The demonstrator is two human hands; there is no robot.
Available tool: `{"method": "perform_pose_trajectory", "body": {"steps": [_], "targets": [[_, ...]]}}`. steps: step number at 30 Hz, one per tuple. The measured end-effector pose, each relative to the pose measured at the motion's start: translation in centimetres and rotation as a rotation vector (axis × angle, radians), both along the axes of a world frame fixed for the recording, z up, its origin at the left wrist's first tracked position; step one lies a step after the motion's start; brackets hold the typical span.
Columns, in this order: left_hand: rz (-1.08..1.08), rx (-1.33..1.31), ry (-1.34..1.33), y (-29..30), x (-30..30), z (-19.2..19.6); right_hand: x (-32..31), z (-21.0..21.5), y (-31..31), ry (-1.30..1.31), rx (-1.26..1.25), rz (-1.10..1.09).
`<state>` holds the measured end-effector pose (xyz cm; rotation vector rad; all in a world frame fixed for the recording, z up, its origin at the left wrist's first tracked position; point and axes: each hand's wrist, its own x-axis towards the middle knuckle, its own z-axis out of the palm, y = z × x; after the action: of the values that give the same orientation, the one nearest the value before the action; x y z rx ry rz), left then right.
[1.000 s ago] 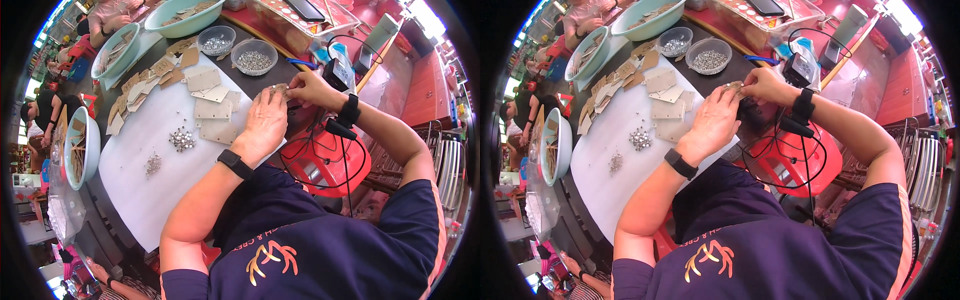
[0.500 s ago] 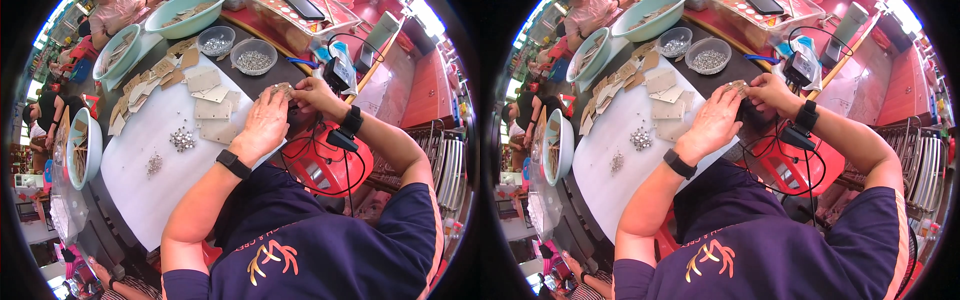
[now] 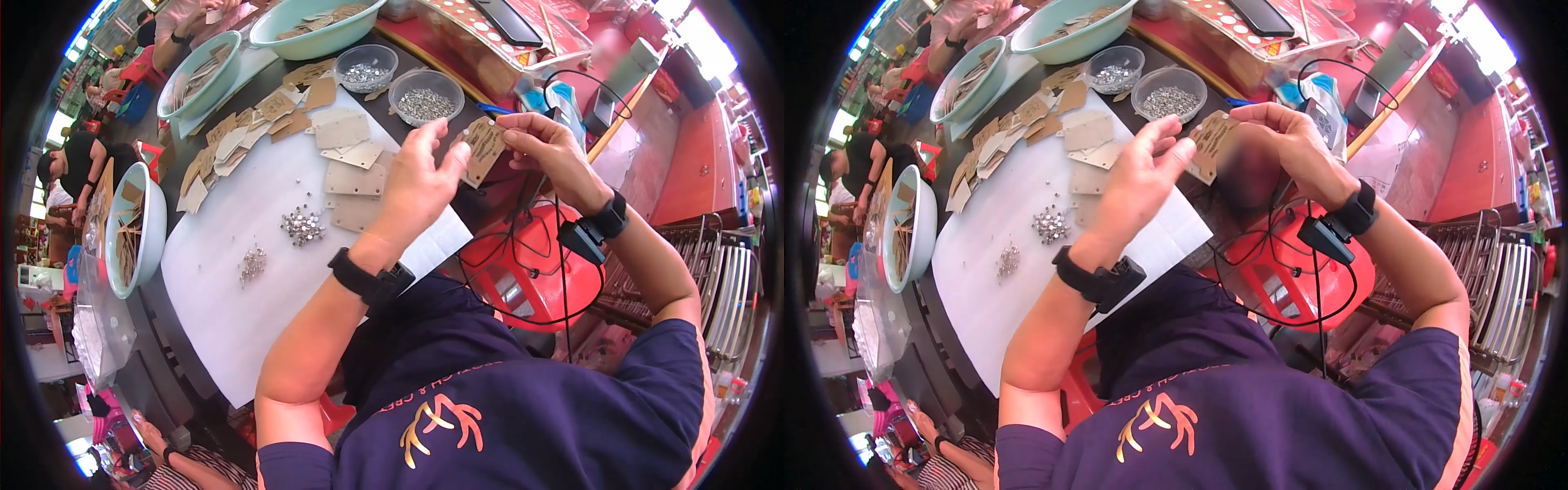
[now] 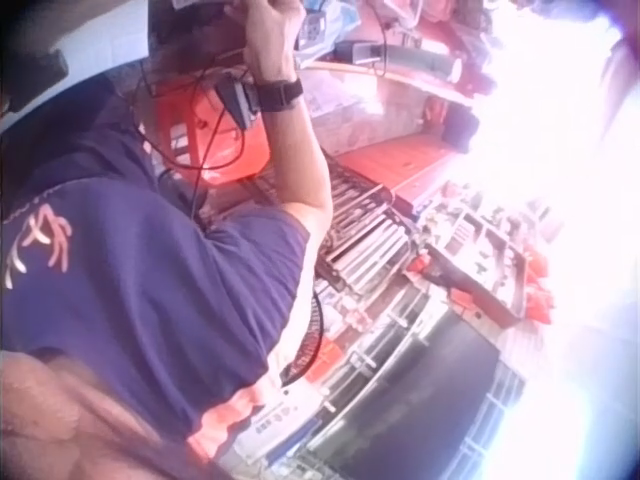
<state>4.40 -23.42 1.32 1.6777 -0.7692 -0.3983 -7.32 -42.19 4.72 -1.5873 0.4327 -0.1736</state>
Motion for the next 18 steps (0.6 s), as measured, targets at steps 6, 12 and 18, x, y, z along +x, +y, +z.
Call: {"method": "perform_pose_trajectory", "body": {"steps": [6,12,18], "targets": [[-0.214,-0.169,0.541,3.4,0.3,4.8,0.1,3.5,3.2,-0.116,-0.109,0.228],[-0.160,-0.231,0.456,7.9,-1.1,7.3,1.4,4.5,6.0,-0.249,-0.144,0.421],[0.077,-0.195,0.320,12.1,-3.4,7.2,2.4,4.9,10.0,-0.205,-0.293,0.461]]}}
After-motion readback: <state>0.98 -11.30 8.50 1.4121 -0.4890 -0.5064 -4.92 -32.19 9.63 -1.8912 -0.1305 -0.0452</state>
